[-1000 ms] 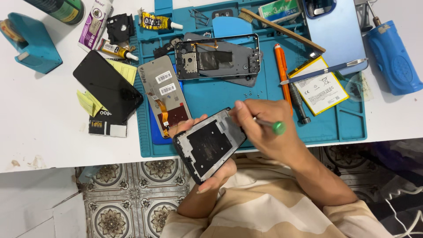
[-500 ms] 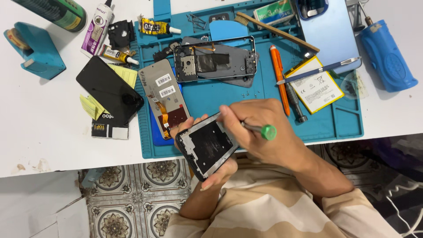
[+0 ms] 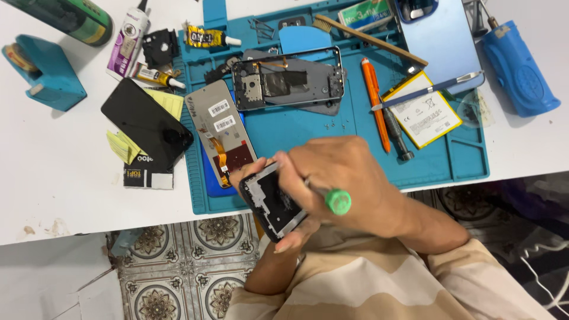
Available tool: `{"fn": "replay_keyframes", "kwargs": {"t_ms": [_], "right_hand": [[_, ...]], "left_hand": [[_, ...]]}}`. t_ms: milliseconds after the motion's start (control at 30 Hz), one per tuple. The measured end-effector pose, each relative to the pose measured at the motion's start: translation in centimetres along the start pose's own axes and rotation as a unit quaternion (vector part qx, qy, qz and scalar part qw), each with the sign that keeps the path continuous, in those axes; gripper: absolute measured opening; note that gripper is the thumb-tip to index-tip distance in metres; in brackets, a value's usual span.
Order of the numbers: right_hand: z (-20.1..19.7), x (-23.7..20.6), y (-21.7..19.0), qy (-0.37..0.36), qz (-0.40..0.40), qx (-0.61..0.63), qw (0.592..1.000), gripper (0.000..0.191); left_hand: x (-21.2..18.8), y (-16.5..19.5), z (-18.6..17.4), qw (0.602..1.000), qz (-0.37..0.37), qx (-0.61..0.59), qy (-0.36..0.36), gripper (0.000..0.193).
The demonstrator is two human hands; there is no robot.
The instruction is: The person scrapes adhesive residue from a smartphone frame using a screwdriver, then brushes the surface with a toothbrush. They place a new battery into the frame and connect the battery cable. The person then positions the screen assembly over the frame.
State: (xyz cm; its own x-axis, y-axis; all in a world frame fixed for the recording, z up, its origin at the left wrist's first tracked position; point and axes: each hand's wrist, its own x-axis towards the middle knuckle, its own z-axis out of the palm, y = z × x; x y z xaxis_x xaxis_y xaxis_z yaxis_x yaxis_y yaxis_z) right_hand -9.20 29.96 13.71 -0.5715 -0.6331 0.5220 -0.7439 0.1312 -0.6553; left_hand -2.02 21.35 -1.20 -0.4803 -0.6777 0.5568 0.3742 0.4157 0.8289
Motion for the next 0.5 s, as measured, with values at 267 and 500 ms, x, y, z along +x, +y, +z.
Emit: {"fn": "replay_keyframes", "kwargs": {"t_ms": [267, 500], "right_hand": [[0.4, 0.5, -1.0, -0.005, -0.005, -0.028, 1.0, 0.034], [-0.6, 0.7, -0.8, -0.028, 0.074, -0.108, 0.991, 0.028]], "left_hand": [[0.9, 1.0, -0.5, 0.999, -0.005, -0.046, -0.001, 0.124], [1.0, 2.6, 0.1, 0.993, -0.073, -0.092, -0.025, 0.117]]}}
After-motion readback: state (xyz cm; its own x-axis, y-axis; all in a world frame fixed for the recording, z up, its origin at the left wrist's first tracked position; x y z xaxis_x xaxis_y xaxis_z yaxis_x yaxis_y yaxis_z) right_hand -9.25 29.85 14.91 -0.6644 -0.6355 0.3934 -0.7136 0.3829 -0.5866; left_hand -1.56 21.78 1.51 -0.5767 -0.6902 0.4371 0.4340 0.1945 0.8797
